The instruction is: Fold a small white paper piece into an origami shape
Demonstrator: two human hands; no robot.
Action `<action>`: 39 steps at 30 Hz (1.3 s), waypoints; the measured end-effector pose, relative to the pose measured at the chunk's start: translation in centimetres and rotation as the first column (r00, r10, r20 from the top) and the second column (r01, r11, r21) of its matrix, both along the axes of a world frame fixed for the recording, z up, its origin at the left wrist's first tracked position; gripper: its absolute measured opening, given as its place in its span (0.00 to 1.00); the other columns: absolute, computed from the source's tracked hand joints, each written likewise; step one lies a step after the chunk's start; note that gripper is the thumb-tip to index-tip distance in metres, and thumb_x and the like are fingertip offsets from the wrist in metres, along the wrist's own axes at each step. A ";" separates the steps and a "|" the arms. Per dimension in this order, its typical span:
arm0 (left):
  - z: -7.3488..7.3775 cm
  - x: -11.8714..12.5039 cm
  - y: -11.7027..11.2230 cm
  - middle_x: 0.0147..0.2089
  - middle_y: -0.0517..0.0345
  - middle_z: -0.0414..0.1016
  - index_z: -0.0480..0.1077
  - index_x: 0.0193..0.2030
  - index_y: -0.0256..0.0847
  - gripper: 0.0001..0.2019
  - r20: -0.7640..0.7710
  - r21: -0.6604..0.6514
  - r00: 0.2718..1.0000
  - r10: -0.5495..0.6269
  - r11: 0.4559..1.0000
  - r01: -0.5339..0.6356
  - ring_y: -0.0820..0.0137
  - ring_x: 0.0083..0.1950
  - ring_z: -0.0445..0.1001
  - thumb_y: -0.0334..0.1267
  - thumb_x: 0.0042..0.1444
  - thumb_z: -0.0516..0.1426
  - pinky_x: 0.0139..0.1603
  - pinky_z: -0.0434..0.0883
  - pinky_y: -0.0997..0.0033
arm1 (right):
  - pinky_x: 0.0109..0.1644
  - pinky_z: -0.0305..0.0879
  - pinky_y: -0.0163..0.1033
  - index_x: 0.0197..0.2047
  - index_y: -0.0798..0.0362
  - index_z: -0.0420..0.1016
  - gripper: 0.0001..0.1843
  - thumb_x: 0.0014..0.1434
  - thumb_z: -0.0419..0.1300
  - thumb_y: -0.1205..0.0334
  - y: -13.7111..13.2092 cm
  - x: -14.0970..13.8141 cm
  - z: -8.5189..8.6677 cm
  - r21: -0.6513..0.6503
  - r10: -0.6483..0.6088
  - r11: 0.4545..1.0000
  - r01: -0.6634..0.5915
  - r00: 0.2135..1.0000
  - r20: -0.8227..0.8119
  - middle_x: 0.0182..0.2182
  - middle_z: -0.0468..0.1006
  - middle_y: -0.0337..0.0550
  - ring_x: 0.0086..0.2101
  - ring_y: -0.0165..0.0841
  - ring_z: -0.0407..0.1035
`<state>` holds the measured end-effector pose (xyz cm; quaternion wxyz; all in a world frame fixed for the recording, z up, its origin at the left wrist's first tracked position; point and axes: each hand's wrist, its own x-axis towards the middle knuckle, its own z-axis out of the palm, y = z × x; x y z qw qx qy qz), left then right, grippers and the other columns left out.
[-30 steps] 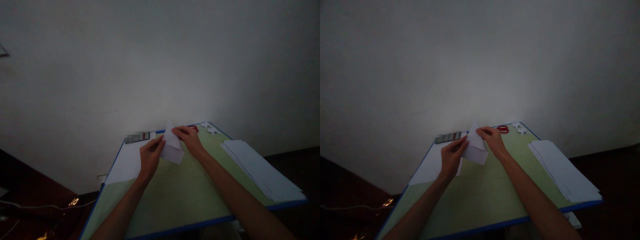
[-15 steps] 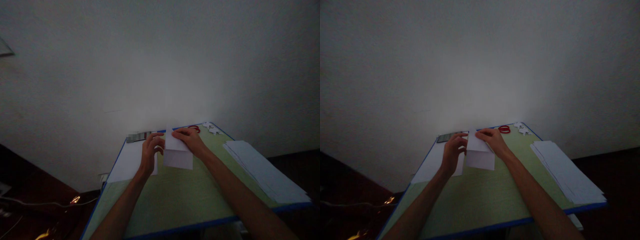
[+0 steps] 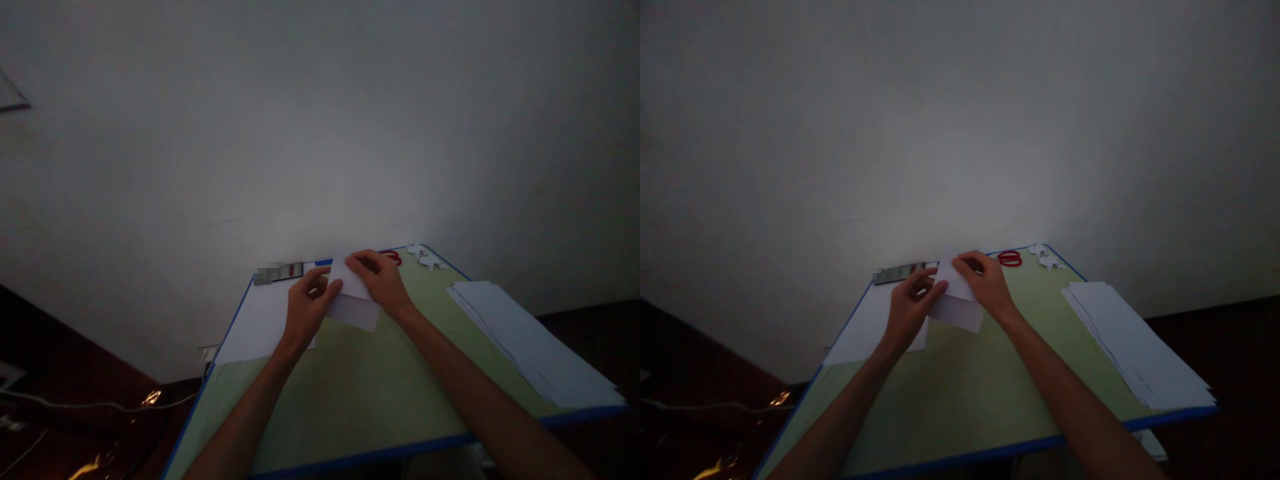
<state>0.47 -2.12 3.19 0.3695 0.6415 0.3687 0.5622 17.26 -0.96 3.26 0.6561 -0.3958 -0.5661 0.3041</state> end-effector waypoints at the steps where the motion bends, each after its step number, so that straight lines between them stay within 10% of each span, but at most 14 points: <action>1: -0.1 0.1 0.0 0.31 0.57 0.79 0.78 0.46 0.38 0.18 0.007 -0.004 1.000 -0.004 1.000 0.004 0.70 0.34 0.76 0.43 0.50 0.68 0.37 0.73 0.72 | 0.39 0.68 0.38 0.36 0.53 0.80 0.14 0.55 0.66 0.50 0.1 0.1 0.1 0.010 -0.028 1.000 0.028 0.999 -0.018 0.33 0.82 0.43 0.34 0.34 0.73; 11: -0.4 0.1 0.2 0.45 0.47 0.84 0.79 0.50 0.39 0.21 0.147 -0.074 0.987 0.069 0.996 -0.059 0.62 0.43 0.81 0.44 0.50 0.68 0.45 0.77 0.64 | 0.45 0.69 0.42 0.44 0.53 0.80 0.20 0.52 0.69 0.50 0.3 -0.1 -0.1 -0.026 0.184 0.982 -0.186 0.982 -0.051 0.41 0.83 0.46 0.39 0.37 0.75; 31: -0.1 0.3 0.3 0.47 0.46 0.83 0.81 0.47 0.39 0.20 0.246 -0.132 0.960 0.134 0.986 -0.103 0.58 0.47 0.81 0.43 0.47 0.70 0.51 0.77 0.57 | 0.25 0.52 0.35 0.41 0.54 0.81 0.23 0.58 0.62 0.41 1.3 1.8 -1.0 -0.027 0.099 0.995 -0.095 0.962 0.253 0.23 0.71 0.37 0.23 0.29 0.60; 39: -0.3 0.2 0.6 0.44 0.46 0.84 0.81 0.46 0.38 0.19 0.221 -0.151 0.960 0.173 0.978 -0.141 0.59 0.44 0.81 0.43 0.47 0.69 0.47 0.79 0.57 | 0.23 0.48 0.34 0.34 0.53 0.78 0.23 0.49 0.68 0.40 1.2 1.6 -0.8 -0.105 0.122 0.989 -0.108 0.982 0.142 0.18 0.65 0.33 0.20 0.27 0.55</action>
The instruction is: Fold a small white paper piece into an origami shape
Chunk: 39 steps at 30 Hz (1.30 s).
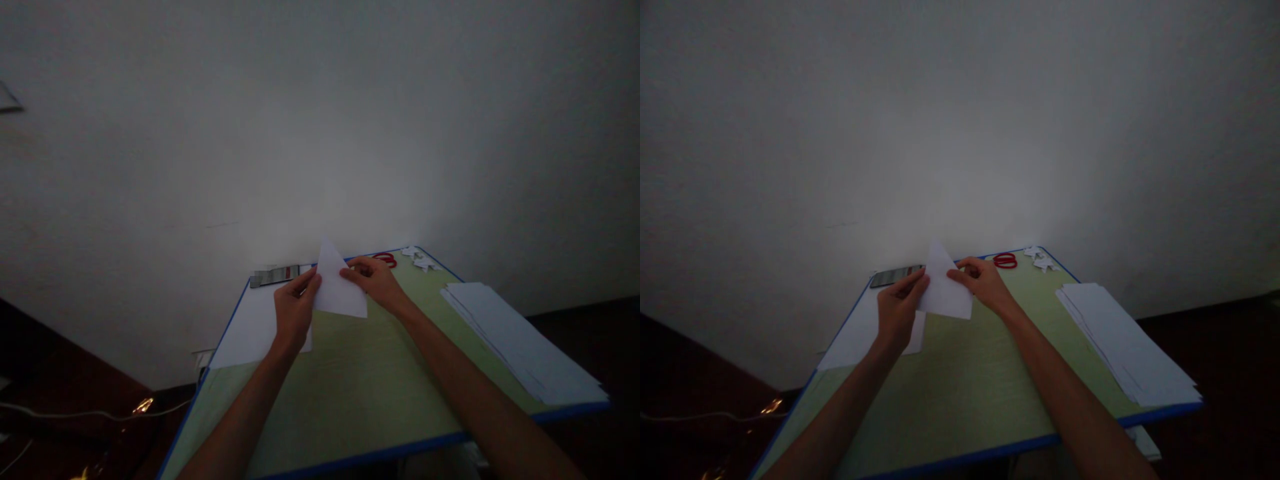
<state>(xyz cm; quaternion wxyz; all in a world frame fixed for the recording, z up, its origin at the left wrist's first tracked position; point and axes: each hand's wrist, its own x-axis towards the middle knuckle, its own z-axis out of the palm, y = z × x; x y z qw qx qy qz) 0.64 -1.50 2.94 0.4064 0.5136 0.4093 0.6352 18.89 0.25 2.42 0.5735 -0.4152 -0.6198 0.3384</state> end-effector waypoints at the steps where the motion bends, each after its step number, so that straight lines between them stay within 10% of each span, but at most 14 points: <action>1: 0.0 0.0 0.0 0.45 0.46 0.84 0.81 0.46 0.39 0.19 0.001 -0.002 1.000 0.005 1.000 -0.005 0.59 0.44 0.81 0.43 0.47 0.69 0.47 0.79 0.57 | 0.23 0.47 0.35 0.33 0.53 0.78 0.22 0.50 0.68 0.41 0.0 0.0 0.0 0.023 -0.007 1.000 0.007 1.000 0.015 0.17 0.62 0.32 0.20 0.27 0.53; 39: 0.3 0.0 -0.8 0.50 0.48 0.82 0.79 0.51 0.39 0.18 -0.128 0.055 0.992 0.002 0.998 0.005 0.59 0.49 0.81 0.37 0.52 0.65 0.51 0.77 0.59 | 0.29 0.63 0.35 0.43 0.52 0.78 0.23 0.50 0.69 0.45 0.1 -0.7 -0.2 -0.036 0.072 0.996 -0.078 0.985 -0.154 0.29 0.79 0.40 0.27 0.32 0.70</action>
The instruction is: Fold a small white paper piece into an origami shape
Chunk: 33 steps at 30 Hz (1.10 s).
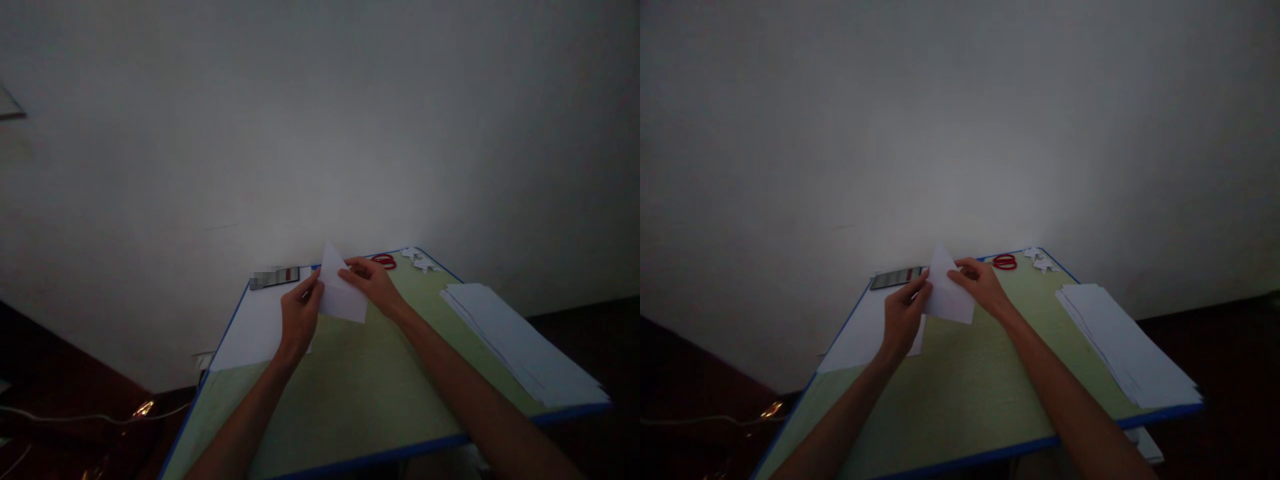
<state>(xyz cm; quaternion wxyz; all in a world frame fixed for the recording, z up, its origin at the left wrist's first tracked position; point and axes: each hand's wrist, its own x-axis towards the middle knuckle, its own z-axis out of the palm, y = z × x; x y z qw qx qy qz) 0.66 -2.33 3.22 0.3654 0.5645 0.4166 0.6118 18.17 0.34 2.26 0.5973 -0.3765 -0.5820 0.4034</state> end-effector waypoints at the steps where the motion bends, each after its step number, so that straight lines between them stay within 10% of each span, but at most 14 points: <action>1: 0.1 0.0 -0.1 0.50 0.48 0.82 0.79 0.51 0.39 0.18 0.003 -0.001 1.000 -0.006 1.000 0.006 0.59 0.49 0.81 0.37 0.52 0.65 0.51 0.77 0.59 | 0.29 0.63 0.35 0.43 0.52 0.78 0.23 0.50 0.69 0.45 0.0 -0.1 0.0 0.000 0.001 1.000 -0.001 1.000 -0.001 0.29 0.79 0.40 0.27 0.32 0.71; 20: -0.3 0.2 -0.1 0.44 0.47 0.84 0.82 0.45 0.40 0.17 0.034 -0.047 0.988 -0.149 0.987 0.151 0.57 0.43 0.82 0.43 0.48 0.69 0.45 0.78 0.61 | 0.35 0.68 0.38 0.40 0.55 0.79 0.22 0.44 0.74 0.52 -1.3 -0.2 1.0 -0.122 0.183 0.975 -0.188 0.982 -0.049 0.34 0.82 0.43 0.32 0.34 0.73; 33: -0.6 0.2 -0.2 0.47 0.50 0.83 0.81 0.48 0.42 0.14 -0.142 0.007 0.977 -0.156 0.987 0.159 0.58 0.48 0.81 0.40 0.54 0.65 0.51 0.76 0.61 | 0.28 0.55 0.35 0.29 0.56 0.79 0.21 0.49 0.69 0.43 -0.5 -0.4 0.9 -0.096 -0.008 0.995 -0.003 0.993 -0.121 0.24 0.74 0.38 0.24 0.28 0.62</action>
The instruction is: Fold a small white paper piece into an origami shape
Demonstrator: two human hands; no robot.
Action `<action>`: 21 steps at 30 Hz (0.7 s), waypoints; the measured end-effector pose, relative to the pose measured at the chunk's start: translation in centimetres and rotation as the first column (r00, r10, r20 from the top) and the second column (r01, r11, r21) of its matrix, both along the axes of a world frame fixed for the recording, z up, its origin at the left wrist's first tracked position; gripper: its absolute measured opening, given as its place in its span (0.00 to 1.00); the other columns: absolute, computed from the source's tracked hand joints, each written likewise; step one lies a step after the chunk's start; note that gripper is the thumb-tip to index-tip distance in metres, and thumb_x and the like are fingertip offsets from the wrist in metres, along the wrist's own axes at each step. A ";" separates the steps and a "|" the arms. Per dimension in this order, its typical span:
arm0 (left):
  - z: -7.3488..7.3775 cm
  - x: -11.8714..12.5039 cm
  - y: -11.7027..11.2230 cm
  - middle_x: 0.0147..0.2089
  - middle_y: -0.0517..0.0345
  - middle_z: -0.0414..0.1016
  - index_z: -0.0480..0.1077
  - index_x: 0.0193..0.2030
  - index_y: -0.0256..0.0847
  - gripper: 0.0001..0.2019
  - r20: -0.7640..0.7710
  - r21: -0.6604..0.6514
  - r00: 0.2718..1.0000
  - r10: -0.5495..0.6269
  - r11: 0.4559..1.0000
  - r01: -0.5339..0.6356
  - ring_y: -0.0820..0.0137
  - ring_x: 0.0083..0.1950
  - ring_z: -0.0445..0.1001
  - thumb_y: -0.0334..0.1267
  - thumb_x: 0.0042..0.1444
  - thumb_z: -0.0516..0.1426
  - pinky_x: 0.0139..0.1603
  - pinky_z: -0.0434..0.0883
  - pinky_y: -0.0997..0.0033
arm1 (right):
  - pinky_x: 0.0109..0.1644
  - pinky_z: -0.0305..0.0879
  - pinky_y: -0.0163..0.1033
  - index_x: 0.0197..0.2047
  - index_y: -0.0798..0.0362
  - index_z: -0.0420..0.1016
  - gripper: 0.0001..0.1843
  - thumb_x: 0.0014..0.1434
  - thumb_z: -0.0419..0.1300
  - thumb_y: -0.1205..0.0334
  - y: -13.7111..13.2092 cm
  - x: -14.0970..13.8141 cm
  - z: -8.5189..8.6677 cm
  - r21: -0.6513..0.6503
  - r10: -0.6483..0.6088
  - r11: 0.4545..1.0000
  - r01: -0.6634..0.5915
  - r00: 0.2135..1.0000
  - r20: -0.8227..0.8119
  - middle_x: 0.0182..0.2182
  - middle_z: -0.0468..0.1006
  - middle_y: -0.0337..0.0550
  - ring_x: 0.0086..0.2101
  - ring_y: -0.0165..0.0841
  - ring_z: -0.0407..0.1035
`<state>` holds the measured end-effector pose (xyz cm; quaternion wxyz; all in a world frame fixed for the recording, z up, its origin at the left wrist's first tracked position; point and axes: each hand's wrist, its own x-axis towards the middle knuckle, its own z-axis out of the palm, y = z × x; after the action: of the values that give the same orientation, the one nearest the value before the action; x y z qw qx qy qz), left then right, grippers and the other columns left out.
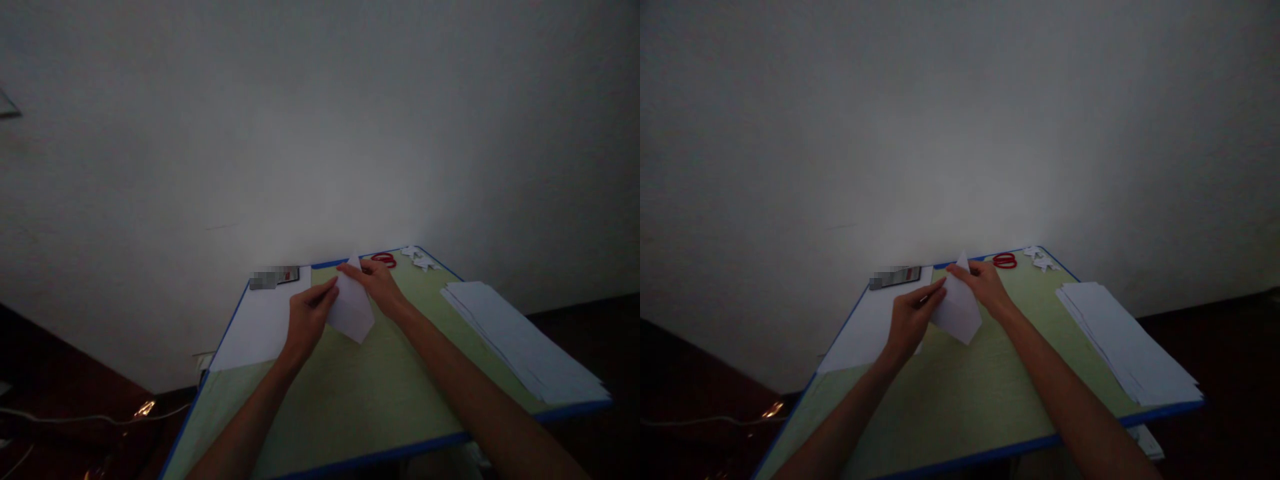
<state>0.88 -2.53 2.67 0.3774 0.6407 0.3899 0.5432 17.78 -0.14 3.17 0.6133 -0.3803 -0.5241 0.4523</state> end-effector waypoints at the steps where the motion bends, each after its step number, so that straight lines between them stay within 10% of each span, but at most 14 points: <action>1: 0.0 0.0 0.0 0.47 0.50 0.83 0.81 0.47 0.42 0.14 0.001 -0.003 1.000 -0.002 1.000 0.002 0.57 0.48 0.81 0.40 0.54 0.65 0.51 0.76 0.61 | 0.27 0.53 0.34 0.27 0.55 0.78 0.21 0.49 0.69 0.44 0.0 0.1 0.0 0.031 -0.038 0.999 0.038 0.999 -0.006 0.22 0.71 0.36 0.24 0.28 0.60; 12: -0.3 0.2 0.1 0.46 0.50 0.83 0.82 0.46 0.41 0.13 0.004 0.005 0.999 0.049 0.999 -0.049 0.57 0.46 0.82 0.40 0.53 0.66 0.50 0.77 0.59 | 0.29 0.59 0.35 0.40 0.55 0.83 0.25 0.55 0.64 0.40 0.7 0.7 -0.9 0.089 -0.125 0.988 0.125 0.992 -0.009 0.29 0.77 0.42 0.28 0.31 0.64; 21: 0.1 0.2 0.2 0.42 0.50 0.84 0.82 0.44 0.39 0.14 0.108 -0.055 0.992 0.064 0.997 -0.058 0.62 0.43 0.81 0.40 0.50 0.67 0.46 0.76 0.65 | 0.31 0.59 0.37 0.30 0.55 0.81 0.18 0.49 0.69 0.47 0.7 0.5 -0.8 0.087 -0.158 0.984 0.157 0.987 -0.001 0.24 0.76 0.40 0.27 0.30 0.64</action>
<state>1.09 -2.31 2.78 0.3977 0.5879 0.4019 0.5785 18.23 0.51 2.33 0.6614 -0.3951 -0.5134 0.3780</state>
